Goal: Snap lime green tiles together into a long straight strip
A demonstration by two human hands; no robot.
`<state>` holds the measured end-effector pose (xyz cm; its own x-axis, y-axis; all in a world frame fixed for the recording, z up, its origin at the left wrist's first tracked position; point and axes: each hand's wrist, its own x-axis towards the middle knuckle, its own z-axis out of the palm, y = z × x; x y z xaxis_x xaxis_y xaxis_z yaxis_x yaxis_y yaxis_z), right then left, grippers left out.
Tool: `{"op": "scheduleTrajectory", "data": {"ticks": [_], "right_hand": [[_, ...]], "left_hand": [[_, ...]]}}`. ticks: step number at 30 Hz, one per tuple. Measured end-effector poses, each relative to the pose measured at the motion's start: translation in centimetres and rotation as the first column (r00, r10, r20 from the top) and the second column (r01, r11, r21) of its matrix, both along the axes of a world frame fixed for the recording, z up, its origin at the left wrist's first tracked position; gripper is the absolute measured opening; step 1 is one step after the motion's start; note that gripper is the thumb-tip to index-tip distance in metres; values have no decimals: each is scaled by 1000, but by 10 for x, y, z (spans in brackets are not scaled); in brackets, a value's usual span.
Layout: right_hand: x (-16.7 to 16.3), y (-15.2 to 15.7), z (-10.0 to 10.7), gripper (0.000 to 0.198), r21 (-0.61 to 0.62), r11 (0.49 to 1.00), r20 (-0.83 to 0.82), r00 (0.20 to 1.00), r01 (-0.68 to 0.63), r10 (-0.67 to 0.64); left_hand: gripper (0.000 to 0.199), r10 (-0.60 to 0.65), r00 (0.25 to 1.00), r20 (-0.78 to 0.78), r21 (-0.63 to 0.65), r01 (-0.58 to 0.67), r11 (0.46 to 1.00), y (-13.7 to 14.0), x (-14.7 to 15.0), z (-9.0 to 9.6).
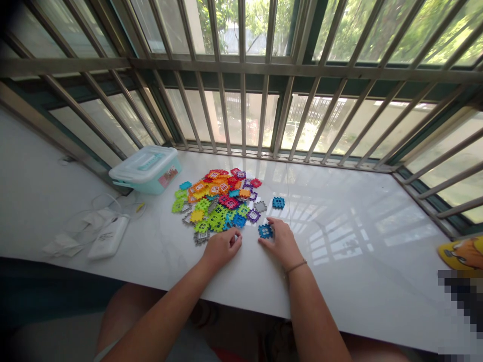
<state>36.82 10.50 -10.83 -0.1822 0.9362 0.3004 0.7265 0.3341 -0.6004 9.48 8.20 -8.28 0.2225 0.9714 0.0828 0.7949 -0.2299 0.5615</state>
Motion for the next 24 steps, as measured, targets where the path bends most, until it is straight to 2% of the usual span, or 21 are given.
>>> {"op": "scheduleTrajectory", "data": {"ticks": [6, 11, 17, 20, 24], "right_hand": [[3, 2, -4, 63, -43, 999, -83, 996, 16, -20], [-1, 3, -6, 57, 29, 999, -47, 998, 37, -36], [-6, 2, -3, 60, 117, 988, 38, 994, 96, -101], [-7, 1, -2, 58, 103, 988, 47, 991, 117, -123], [-2, 0, 0, 59, 69, 994, 25, 996, 83, -84]], "left_hand": [[15, 1, 1000, -7, 0, -1, 1000, 0, 0, 1], [16, -1, 1000, -8, -10, 1, 1000, 0, 1, 2], [15, -1, 1000, -10, -10, 0, 1000, 0, 1, 2], [15, -4, 1000, -7, -4, 4, 1000, 1, 1, 1], [15, -3, 1000, -7, -7, 3, 1000, 0, 0, 2]]}}
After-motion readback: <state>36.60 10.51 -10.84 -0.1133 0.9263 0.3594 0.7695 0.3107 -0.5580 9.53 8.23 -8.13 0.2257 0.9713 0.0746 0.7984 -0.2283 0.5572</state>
